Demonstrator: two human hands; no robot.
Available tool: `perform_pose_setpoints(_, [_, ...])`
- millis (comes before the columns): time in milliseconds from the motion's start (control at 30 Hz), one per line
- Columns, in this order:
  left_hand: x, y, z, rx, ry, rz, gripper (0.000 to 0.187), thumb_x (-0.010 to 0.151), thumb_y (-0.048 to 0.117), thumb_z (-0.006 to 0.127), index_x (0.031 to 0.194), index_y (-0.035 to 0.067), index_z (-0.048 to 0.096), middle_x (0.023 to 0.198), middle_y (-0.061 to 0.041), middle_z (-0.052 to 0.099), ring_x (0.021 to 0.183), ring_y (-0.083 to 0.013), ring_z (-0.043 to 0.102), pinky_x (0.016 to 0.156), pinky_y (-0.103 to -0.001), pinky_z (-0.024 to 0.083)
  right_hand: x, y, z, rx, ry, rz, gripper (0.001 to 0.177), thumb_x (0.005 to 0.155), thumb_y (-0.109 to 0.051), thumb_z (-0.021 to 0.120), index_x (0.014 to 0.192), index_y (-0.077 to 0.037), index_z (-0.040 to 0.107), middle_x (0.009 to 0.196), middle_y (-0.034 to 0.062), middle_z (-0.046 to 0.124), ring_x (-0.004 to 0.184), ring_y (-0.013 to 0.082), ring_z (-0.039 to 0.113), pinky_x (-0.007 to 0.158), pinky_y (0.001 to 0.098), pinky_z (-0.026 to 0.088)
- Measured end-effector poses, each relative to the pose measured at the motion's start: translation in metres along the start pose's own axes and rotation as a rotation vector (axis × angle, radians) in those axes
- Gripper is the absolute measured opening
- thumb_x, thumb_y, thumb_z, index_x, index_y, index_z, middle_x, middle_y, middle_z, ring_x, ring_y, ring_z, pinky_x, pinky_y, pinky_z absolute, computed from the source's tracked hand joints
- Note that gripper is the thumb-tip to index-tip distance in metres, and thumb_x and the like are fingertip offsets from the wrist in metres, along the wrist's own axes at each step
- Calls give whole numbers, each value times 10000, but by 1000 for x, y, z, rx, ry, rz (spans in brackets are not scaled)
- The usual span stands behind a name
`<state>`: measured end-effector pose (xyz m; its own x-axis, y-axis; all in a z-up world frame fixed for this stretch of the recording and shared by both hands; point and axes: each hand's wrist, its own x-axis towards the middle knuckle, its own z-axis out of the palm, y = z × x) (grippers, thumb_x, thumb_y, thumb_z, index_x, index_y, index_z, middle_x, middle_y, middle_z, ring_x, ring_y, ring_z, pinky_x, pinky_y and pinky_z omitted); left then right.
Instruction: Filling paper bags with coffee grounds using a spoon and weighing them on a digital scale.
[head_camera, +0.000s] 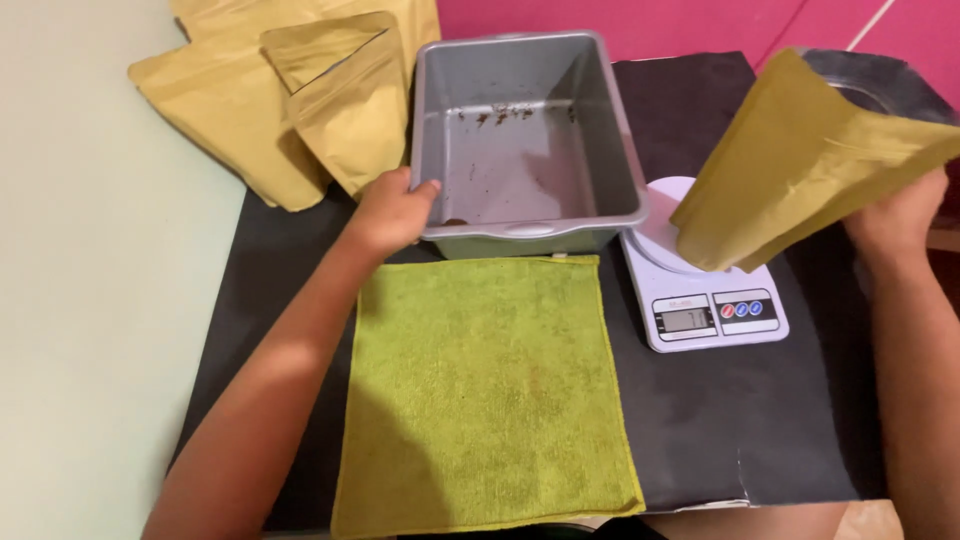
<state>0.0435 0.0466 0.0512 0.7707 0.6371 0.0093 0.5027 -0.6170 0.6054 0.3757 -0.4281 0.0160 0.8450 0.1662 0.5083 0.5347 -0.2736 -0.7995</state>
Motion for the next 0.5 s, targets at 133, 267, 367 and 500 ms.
perform_pose_setpoints(133, [-29, 46, -40, 155, -81, -61, 616, 928, 634, 569, 1136, 69, 697, 1116, -227, 731, 1164, -397, 673, 983, -540, 528, 11, 30, 2, -34, 44, 26, 230, 1113, -289, 568, 1015, -82, 547, 978, 34, 584, 895, 146, 519, 729, 380, 456])
perform_pose_setpoints(267, [-87, 128, -63, 365, 277, 208, 752, 990, 722, 613, 1151, -12, 630, 1018, -352, 693, 995, -525, 694, 822, -642, 534, -17, 65, -6, -78, 86, 71, 237, 1109, -291, 578, 1016, -77, 544, 975, 35, 579, 888, 146, 509, 716, 381, 446])
perform_pose_setpoints(367, [-121, 221, -46, 72, 49, 261, 1208, 734, 814, 674, 1588, 108, 190, 1273, -156, 657, 1123, -345, 671, 851, -480, 593, -41, 55, 6, -106, 73, 87, 242, 1106, -293, 586, 1016, -73, 542, 973, 36, 576, 882, 145, 502, 706, 382, 438])
perform_pose_setpoints(500, [-126, 261, 52, -330, 180, 507, 1444, 585, 842, 545, 1598, -30, 1, 1718, -266, 153, 1587, -390, 251, 1270, -474, 275, -34, 32, 15, -129, 80, 33, 250, 1101, -295, 596, 1017, -67, 539, 970, 37, 572, 874, 145, 492, 692, 382, 428])
